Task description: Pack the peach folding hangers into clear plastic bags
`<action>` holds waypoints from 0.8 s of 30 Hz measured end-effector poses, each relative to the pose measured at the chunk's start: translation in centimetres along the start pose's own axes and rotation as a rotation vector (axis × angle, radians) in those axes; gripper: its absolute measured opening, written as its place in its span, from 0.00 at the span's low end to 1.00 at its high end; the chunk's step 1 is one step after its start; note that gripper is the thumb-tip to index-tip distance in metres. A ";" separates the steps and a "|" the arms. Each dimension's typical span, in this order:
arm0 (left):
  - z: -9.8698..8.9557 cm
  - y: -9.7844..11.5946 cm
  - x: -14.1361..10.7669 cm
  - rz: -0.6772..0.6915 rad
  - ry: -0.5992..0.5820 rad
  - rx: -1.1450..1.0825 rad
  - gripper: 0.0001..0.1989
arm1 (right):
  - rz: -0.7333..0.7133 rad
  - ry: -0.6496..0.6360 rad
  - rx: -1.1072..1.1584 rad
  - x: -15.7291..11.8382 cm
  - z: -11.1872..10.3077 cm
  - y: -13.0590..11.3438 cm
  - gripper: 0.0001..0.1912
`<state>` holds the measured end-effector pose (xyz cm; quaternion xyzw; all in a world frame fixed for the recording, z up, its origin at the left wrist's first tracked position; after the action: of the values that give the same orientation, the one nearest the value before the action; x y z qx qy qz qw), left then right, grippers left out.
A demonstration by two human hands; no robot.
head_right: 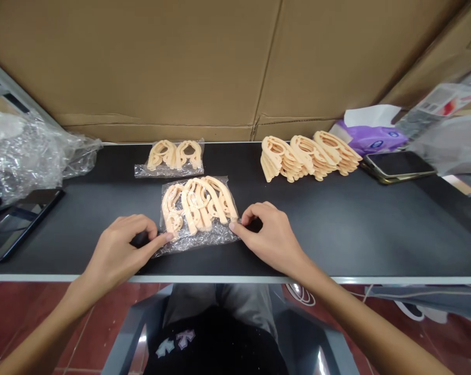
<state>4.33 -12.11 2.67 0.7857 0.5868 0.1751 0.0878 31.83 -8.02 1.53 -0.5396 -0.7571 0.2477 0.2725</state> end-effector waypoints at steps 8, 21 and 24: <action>-0.3 1.4 -0.5 0.502 0.162 0.069 0.03 | -0.587 0.070 -0.269 -1.8 1.0 -1.6 0.14; 1.2 4.0 3.0 0.618 -0.039 0.338 0.23 | -0.451 0.146 -0.604 -4.3 -1.3 -0.1 0.16; 1.9 3.9 5.9 0.598 -0.057 0.376 0.23 | -0.389 0.155 -0.701 -2.4 -1.2 0.0 0.17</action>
<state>10.01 -7.50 3.26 0.9298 0.3499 0.0598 -0.0974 33.30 -10.17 2.05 -0.4635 -0.8609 -0.1229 0.1700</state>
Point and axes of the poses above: each hand's wrist, its own x-axis towards the middle knuckle, its own z-axis out of the palm, y = z × x, the point moved 5 cm from there along x, towards the middle knuckle, and after that the axes turned 8 degrees about -y, right-handed, at the moved point
